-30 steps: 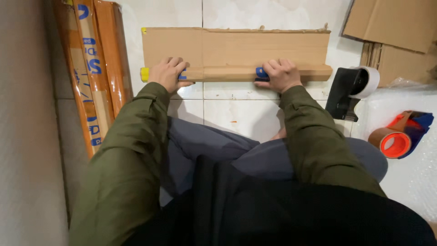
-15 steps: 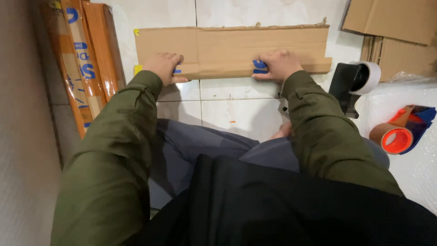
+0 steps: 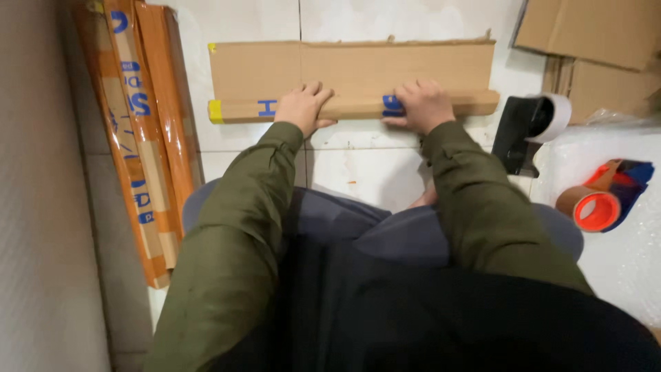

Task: The person rolls a sheet of bubble wrap into a tight cylinder. They then place a flat piece of cardboard over the bubble wrap and roll it up together. Finally, they secure the rolled package by applying tape around it.

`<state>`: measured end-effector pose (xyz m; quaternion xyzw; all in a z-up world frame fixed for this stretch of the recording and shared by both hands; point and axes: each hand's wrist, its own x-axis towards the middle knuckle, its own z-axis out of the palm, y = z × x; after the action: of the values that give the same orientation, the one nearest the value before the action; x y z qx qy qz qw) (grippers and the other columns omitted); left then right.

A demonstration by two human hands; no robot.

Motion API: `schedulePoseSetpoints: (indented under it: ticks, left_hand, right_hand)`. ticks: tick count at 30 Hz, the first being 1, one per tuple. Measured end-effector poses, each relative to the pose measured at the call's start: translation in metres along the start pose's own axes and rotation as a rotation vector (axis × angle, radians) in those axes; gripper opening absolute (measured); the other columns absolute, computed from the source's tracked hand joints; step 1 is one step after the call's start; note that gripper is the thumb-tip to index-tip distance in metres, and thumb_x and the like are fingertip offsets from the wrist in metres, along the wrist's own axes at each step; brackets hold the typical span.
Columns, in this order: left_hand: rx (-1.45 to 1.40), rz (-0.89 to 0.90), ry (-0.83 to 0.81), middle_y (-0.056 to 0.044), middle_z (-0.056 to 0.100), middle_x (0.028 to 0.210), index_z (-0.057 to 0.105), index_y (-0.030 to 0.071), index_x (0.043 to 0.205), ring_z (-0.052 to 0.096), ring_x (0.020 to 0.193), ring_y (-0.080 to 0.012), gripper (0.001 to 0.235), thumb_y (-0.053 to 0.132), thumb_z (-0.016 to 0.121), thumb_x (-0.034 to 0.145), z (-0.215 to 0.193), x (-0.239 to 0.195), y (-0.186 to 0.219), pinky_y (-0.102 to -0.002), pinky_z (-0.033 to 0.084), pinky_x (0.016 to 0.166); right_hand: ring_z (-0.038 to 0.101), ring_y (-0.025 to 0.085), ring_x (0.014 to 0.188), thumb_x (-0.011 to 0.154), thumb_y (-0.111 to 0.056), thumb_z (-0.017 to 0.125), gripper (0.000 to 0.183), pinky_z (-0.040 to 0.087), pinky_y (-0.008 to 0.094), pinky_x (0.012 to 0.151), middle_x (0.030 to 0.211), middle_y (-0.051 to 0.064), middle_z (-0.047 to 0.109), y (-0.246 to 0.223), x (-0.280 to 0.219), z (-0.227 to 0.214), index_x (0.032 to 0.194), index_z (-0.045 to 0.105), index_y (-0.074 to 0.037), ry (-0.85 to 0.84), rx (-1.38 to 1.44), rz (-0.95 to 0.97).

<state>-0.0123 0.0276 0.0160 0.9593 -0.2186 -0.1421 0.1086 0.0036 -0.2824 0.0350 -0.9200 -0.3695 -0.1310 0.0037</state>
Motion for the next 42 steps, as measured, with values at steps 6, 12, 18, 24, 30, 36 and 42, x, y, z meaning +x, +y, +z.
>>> schedulePoseSetpoints:
  ticks: [6, 12, 18, 24, 30, 36, 42]
  left_hand:
    - [-0.017, 0.008, 0.059, -0.004, 0.051, 0.114, 0.051, 0.027, 0.119, 0.059, 0.102, -0.0373, 0.061, 0.056, 0.071, 0.069, -0.009, -0.007, 0.004, -0.047, 0.050, 0.086]
    - [-0.058, 0.013, 0.081, 0.000, 0.056, 0.102, 0.056, 0.020, 0.103, 0.061, 0.098, -0.0289, 0.059, 0.062, 0.073, 0.065, -0.020, 0.000, 0.001, -0.040, 0.052, 0.082]
    - [-0.037, 0.051, 0.032, 0.000, 0.055, 0.100, 0.049, 0.023, 0.110, 0.060, 0.100, -0.0266, 0.062, 0.065, 0.068, 0.068, -0.008, 0.012, -0.012, -0.041, 0.050, 0.084]
    - [-0.060, 0.042, -0.069, -0.006, 0.055, 0.111, 0.047, 0.027, 0.118, 0.058, 0.109, -0.0314, 0.065, 0.068, 0.064, 0.071, 0.006, 0.015, -0.016, -0.045, 0.048, 0.089]
    - [-0.054, 0.032, -0.112, -0.009, 0.054, 0.113, 0.047, 0.029, 0.121, 0.054, 0.113, -0.0350, 0.064, 0.064, 0.067, 0.071, -0.001, 0.012, -0.013, -0.046, 0.046, 0.093]
    - [-0.027, 0.033, -0.114, -0.010, 0.055, 0.117, 0.046, 0.031, 0.124, 0.055, 0.113, -0.0358, 0.066, 0.066, 0.065, 0.071, 0.010, 0.017, -0.018, -0.047, 0.046, 0.093]
    - [0.004, 0.051, -0.084, -0.008, 0.056, 0.111, 0.047, 0.031, 0.123, 0.059, 0.105, -0.0340, 0.065, 0.067, 0.064, 0.071, 0.002, 0.014, -0.014, -0.044, 0.048, 0.088]
  right_hand:
    - [0.052, 0.019, 0.080, 0.069, -0.081, 0.055, 0.066, 0.044, 0.032, 0.068, 0.083, 0.000, 0.049, 0.029, -0.040, 0.017, 0.092, 0.054, -0.019, 0.079, -0.091, 0.080]
    - [0.055, 0.017, 0.070, 0.065, -0.083, 0.055, 0.063, 0.047, 0.029, 0.065, 0.075, -0.004, 0.049, 0.039, -0.034, 0.022, 0.087, 0.055, -0.024, 0.044, -0.027, 0.086]
    - [0.055, 0.015, 0.067, 0.061, -0.086, 0.055, 0.065, 0.047, 0.026, 0.063, 0.072, -0.006, 0.049, 0.037, -0.020, 0.004, 0.077, 0.048, -0.024, 0.001, -0.082, 0.091]
    - [0.057, 0.015, 0.067, 0.059, -0.084, 0.057, 0.064, 0.049, 0.026, 0.061, 0.074, -0.005, 0.049, 0.033, -0.014, -0.006, 0.077, 0.048, -0.022, -0.064, -0.071, 0.092]
    - [0.060, 0.027, 0.068, 0.063, -0.071, 0.067, 0.062, 0.049, 0.035, 0.063, 0.080, 0.004, 0.054, 0.048, -0.020, -0.041, 0.086, 0.057, -0.015, -0.075, 0.026, 0.089]
    - [0.060, 0.018, 0.072, 0.056, -0.080, 0.065, 0.063, 0.050, 0.028, 0.067, 0.072, -0.003, 0.051, 0.082, -0.060, -0.009, 0.077, 0.052, -0.022, -0.132, -0.071, 0.151]
    - [0.059, 0.018, 0.072, 0.058, -0.077, 0.063, 0.063, 0.049, 0.031, 0.066, 0.076, -0.003, 0.052, 0.081, -0.058, -0.010, 0.085, 0.054, -0.020, -0.129, -0.065, 0.089]
